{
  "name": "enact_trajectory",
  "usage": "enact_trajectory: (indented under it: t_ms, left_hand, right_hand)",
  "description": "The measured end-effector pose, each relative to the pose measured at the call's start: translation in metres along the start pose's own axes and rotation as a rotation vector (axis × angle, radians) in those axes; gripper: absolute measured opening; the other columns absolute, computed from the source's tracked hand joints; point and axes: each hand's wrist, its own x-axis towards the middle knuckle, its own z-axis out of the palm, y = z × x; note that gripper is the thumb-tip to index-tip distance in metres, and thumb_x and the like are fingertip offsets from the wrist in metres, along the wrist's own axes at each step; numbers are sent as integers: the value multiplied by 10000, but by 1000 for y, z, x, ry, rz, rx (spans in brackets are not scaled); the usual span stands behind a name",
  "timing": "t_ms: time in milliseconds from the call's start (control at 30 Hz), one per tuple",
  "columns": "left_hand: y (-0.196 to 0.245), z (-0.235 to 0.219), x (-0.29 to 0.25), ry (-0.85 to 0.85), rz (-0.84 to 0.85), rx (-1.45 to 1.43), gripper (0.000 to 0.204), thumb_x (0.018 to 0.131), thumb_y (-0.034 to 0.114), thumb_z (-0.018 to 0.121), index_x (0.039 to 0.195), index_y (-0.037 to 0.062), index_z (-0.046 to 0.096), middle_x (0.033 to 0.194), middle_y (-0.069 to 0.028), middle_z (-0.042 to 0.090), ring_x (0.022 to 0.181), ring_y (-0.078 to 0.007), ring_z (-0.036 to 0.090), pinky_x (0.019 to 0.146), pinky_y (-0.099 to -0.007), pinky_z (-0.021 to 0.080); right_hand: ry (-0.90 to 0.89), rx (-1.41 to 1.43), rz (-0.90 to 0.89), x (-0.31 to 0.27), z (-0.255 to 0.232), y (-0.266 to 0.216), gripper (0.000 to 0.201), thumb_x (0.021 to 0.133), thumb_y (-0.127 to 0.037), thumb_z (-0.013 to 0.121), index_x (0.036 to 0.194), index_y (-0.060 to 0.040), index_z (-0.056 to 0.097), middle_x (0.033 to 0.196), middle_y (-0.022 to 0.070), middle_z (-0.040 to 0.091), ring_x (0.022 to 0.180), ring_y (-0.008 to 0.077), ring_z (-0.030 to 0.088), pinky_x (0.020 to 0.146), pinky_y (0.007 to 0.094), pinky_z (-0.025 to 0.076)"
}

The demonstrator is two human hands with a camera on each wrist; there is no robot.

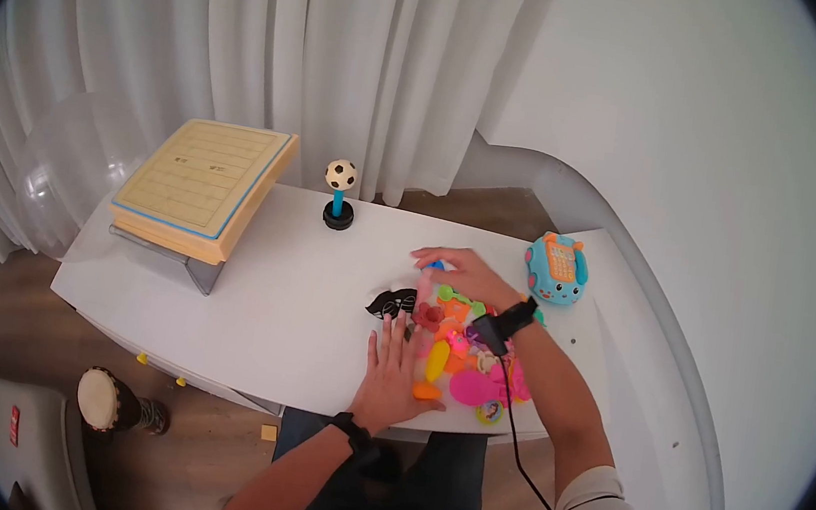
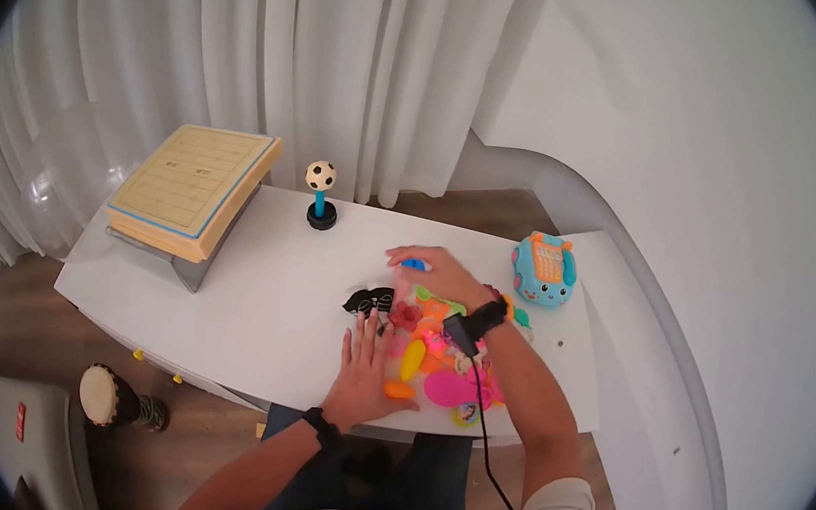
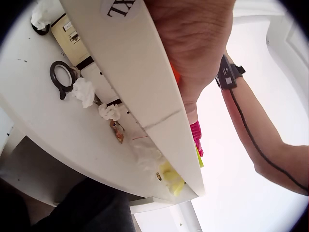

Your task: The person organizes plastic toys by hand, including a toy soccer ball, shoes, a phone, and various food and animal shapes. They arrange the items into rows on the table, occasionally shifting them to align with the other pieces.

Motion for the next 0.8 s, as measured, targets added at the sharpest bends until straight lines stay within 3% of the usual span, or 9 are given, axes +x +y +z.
enact_trajectory:
  t_ms: [67, 167, 233, 300, 333, 400, 533, 633, 800]
  left_hand:
    - [0, -1, 1, 10, -15, -3, 1419, 685, 657, 938, 1683, -23, 192, 1755, -345, 84, 1640, -544, 36, 1285, -690, 130]
    - [-2, 2, 1, 14, -26, -53, 1396, 684, 636, 948, 1680, -12, 214, 1757, -329, 111, 1639, -535, 78, 1293, -664, 152]
    - [-3, 3, 2, -6, -19, -47, 1369, 698, 654, 928, 1675, -10, 235, 1757, -321, 128, 1641, -520, 101, 1297, -657, 155]
    - [-4, 5, 3, -28, -4, -41, 1344, 713, 671, 907, 1671, -9, 257, 1758, -313, 145, 1643, -504, 124, 1301, -650, 157]
    - [-3, 6, 2, -30, -8, -28, 1332, 714, 663, 910, 1668, -7, 266, 1753, -312, 164, 1640, -500, 143, 1301, -645, 165]
    - [-3, 6, 3, -21, 7, 5, 1302, 724, 643, 915, 1661, -1, 281, 1738, -315, 206, 1630, -506, 182, 1296, -640, 184]
    - [-5, 14, 3, -14, 58, -5, 1295, 736, 639, 909, 1662, -7, 274, 1721, -333, 229, 1617, -519, 204, 1287, -647, 201]
    - [-3, 28, 0, 11, 60, 7, 1262, 765, 644, 889, 1649, -27, 287, 1699, -364, 240, 1603, -533, 228, 1278, -653, 220]
    - [18, 53, -2, 60, 62, 14, 1201, 830, 632, 849, 1650, -31, 273, 1660, -402, 285, 1577, -537, 280, 1269, -667, 221]
  right_hand:
    - [122, -44, 28, -29, -16, -16, 311, 1021, -250, 748, 1245, -35, 749, 1384, 114, 724, 1249, 223, 689, 1077, 395, 539]
    - [319, -399, -34, -97, -5, -27, 340, 1008, -245, 749, 1291, -57, 728, 1364, 143, 714, 1327, 330, 640, 1141, 444, 495]
    - [414, -664, -60, -148, 25, -33, 503, 979, -309, 770, 1411, -83, 648, 1486, 192, 609, 1446, 467, 491, 1215, 569, 389]
    - [454, -856, 172, -190, 74, -33, 738, 966, -425, 764, 1556, -69, 501, 1641, 265, 415, 1534, 572, 310, 1240, 695, 256]
    - [462, -859, 190, -205, 99, -27, 738, 966, -425, 764, 1556, -69, 501, 1641, 265, 415, 1534, 572, 310, 1240, 695, 256]
    - [681, -823, 510, -220, 137, -12, 872, 972, -497, 730, 1627, -29, 395, 1687, 329, 284, 1557, 631, 204, 1213, 780, 194]
    - [806, -768, 669, -227, 158, 17, 893, 998, -500, 685, 1672, -45, 317, 1699, 362, 241, 1580, 630, 143, 1232, 771, 147]
    - [909, -799, 582, -226, 150, 41, 866, 1006, -501, 681, 1647, -15, 360, 1672, 358, 298, 1564, 640, 177, 1227, 770, 178]
    - [855, -752, 500, -228, 122, 50, 770, 1047, -437, 631, 1648, -34, 369, 1673, 352, 307, 1572, 621, 183, 1243, 746, 180]
